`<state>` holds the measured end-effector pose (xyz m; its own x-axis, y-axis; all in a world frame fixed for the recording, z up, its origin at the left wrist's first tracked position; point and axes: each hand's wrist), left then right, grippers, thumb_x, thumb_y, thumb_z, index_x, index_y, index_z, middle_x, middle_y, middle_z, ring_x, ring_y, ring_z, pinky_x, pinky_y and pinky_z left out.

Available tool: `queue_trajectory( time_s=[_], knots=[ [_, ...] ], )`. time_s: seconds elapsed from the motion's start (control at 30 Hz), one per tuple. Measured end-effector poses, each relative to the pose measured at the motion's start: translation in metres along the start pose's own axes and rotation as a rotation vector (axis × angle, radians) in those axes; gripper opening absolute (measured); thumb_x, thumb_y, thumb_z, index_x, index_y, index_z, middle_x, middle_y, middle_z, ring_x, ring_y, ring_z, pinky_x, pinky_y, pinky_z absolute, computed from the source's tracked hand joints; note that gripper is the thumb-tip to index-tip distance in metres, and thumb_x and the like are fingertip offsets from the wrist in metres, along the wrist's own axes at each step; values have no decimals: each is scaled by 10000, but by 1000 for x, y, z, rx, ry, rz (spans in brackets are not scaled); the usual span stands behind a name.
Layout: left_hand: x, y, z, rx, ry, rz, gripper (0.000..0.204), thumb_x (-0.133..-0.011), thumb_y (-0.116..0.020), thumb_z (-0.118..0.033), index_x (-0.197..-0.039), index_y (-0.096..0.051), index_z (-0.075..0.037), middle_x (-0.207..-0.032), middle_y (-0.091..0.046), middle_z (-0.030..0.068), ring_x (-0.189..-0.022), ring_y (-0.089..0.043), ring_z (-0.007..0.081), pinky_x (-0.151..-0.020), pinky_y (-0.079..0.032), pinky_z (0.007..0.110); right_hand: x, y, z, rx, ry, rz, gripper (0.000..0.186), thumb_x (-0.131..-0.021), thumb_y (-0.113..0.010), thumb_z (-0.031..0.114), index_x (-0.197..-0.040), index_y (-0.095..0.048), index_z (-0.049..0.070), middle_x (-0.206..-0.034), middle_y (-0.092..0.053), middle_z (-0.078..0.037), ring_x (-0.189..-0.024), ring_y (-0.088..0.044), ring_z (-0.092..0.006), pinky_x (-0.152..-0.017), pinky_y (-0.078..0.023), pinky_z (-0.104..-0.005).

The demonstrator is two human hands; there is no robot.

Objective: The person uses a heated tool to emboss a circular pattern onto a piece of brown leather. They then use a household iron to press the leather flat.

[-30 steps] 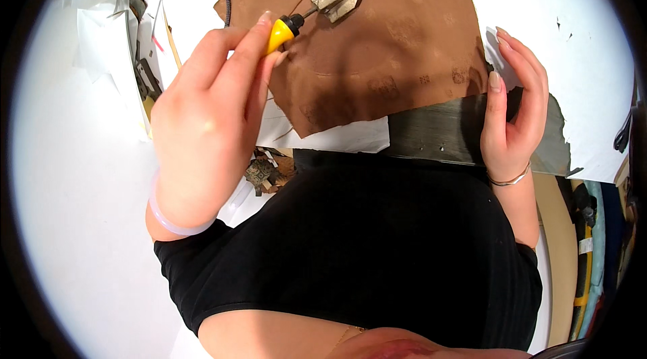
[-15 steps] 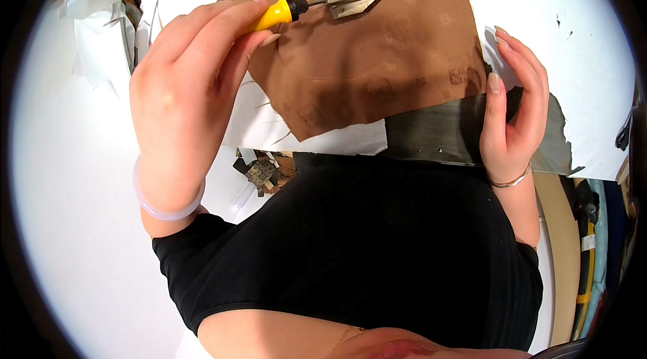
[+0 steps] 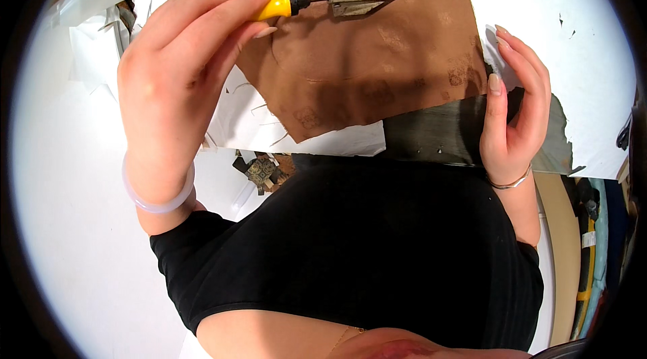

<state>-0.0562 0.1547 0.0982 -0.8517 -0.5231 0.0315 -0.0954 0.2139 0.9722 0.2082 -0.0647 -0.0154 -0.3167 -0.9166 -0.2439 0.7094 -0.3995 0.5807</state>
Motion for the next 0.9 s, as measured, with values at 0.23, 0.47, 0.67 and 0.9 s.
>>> queue_trajectory(
  time_s=[0.23, 0.47, 0.67, 0.9],
  knots=[
    [-1, 1, 2, 3, -30, 11, 288, -862, -843, 4, -1146, -799, -9, -1111, -788, 113, -1006, -753, 231, -869, -609, 302, 0, 0, -1, 14, 0, 4, 325, -997, -667, 27, -1319, -702, 4, -1387, -694, -161, -1284, -639, -299, -1089, -491, -377],
    [3, -3, 0, 75, -42, 22, 299, -848, -850, -4, -1141, -792, -11, -1113, -782, 113, -1000, -745, 240, -862, -603, 312, -1, 0, 0, 9, 2, 2, 325, -998, -667, 26, -1320, -702, 4, -1388, -692, -162, -1283, -644, -301, -1086, -499, -375],
    [2, 0, -4, 37, -58, 49, 308, -839, -850, -6, -1140, -792, -18, -1107, -779, 114, -993, -738, 245, -841, -600, 309, 0, 0, -1, 15, 7, 0, 325, -997, -664, 23, -1320, -702, 3, -1390, -691, -165, -1284, -647, -301, -1086, -503, -375],
    [1, 1, -3, 46, -105, 54, 335, -827, -848, -2, -1157, -800, -30, -1088, -777, 102, -932, -721, 229, -791, -580, 308, 0, -1, -1, 20, 11, -1, 327, -995, -663, 17, -1319, -702, 4, -1387, -692, -167, -1284, -648, -303, -1088, -503, -377]
  ],
)
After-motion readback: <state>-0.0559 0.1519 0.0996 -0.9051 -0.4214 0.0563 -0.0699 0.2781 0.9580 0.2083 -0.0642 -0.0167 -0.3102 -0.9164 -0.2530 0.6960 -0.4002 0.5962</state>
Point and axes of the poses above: each hand's wrist, its own x-axis away from the middle knuckle, its own y-axis out of the back of the hand, z = x × y
